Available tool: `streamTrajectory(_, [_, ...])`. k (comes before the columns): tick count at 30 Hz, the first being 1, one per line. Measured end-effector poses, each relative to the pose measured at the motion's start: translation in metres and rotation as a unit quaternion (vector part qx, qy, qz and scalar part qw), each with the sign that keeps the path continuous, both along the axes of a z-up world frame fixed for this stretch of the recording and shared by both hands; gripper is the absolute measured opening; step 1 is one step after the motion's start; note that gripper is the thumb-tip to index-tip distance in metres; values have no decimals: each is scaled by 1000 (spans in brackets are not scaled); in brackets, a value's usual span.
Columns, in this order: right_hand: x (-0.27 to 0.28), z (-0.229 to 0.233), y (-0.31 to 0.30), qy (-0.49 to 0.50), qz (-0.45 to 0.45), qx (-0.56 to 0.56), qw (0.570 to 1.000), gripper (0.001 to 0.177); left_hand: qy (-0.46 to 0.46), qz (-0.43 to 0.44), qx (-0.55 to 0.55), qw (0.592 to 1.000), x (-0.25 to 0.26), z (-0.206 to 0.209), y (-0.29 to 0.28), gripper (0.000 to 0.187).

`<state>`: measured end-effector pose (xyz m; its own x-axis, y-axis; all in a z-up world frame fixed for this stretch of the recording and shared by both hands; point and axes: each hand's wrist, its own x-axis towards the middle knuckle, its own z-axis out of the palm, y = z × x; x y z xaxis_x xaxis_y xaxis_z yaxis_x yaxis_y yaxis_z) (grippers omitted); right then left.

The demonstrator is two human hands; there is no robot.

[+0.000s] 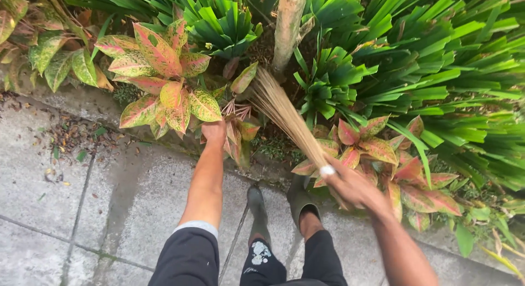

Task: Sweeping leaves and debris from a garden walkway and plant bed using a stick broom.

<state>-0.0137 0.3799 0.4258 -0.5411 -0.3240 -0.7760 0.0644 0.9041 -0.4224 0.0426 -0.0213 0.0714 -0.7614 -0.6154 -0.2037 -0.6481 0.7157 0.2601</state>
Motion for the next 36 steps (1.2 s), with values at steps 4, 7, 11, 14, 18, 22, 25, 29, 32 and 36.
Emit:
streamTrajectory(4, [-7,-113,-37,-31,-32,80,996,75,-44,-36,-36,998,-8,-32,5,32])
streamTrajectory(7, [30,-139,-7,-61,-11,83,995,77,-6,-1,-29,1000,-4,-26,-5,31])
streamTrajectory(11, [65,-83,61,-63,20,0,998,77,-8,-34,-41,999,-6,-22,-3,31])
streamTrajectory(14, [63,-8,47,-68,-1,32,997,76,-6,-45,-59,997,-10,-19,-3,30])
streamTrajectory(18, [33,6,2,38,45,108,992,72,-90,-90,-51,991,-10,-8,-2,30])
streamTrajectory(22, [26,-115,-3,-20,44,117,992,68,-81,-26,28,996,-5,-29,9,44])
streamTrajectory(25, [49,-163,35,10,136,51,989,62,38,16,8,999,-9,-48,-4,39])
streamTrajectory(29, [67,-45,54,-75,55,66,994,73,70,13,23,997,-2,-26,1,48])
streamTrajectory(32, [46,-62,41,-25,46,49,997,73,-4,62,82,995,-15,-25,-1,47])
streamTrajectory(36, [24,-103,5,-5,-3,53,999,68,47,99,90,990,-10,-28,1,45])
